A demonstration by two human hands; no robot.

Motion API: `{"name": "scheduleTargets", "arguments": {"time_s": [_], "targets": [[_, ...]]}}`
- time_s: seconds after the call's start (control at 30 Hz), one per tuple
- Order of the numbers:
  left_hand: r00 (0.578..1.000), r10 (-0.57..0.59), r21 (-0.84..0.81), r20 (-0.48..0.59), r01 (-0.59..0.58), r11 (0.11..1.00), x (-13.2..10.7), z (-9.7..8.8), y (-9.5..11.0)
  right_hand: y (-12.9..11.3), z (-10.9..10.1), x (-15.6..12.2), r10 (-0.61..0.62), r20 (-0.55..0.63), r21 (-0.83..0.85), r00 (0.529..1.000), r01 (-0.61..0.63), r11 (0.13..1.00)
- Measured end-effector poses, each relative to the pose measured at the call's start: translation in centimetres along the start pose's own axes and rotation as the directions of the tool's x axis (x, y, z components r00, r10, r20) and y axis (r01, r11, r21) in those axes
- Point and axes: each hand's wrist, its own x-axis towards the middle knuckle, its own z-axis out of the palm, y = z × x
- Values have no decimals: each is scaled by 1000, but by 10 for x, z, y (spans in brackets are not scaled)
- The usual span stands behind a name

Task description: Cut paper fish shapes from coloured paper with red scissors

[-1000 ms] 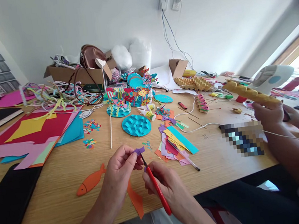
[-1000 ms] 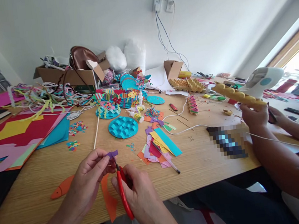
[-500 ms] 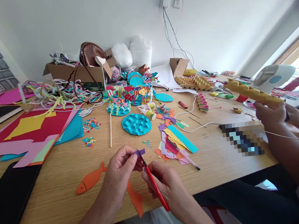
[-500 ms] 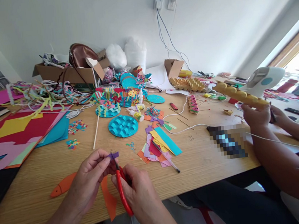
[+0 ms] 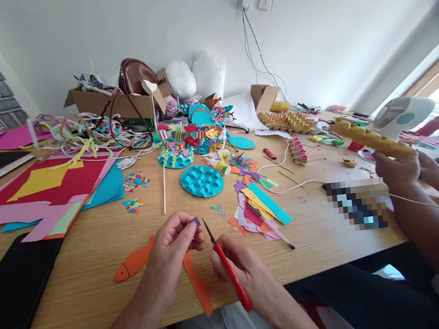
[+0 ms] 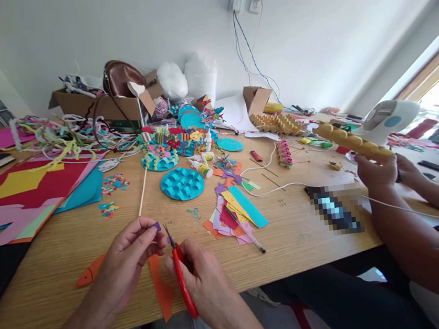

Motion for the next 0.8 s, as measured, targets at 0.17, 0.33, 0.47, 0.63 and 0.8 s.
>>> {"name": "scheduleTargets", "arguments": {"time_s": [0.17, 0.33, 0.47, 0.63, 0.8], "targets": [[1000, 12, -18, 8, -12, 1000, -2, 1, 1, -8, 4, -1, 5, 5, -5, 1000, -5, 1000], [999, -21, 12, 40, 21, 1000, -3, 1, 3, -7, 5, -1, 0, 12, 9, 1000, 0, 1000], [996, -46, 20, 75, 44, 999, -3, -1, 4, -4, 3, -1, -7, 22, 15, 1000, 6, 1000], [988, -62, 59, 144, 55, 997, -3, -5, 3, -3, 1, 0, 3, 38, 30, 999, -4, 1000], [982, -76, 101, 171, 60, 993, -1, -6, 5, -2, 1, -2, 26, 19, 56, 1000, -27, 998]]}}
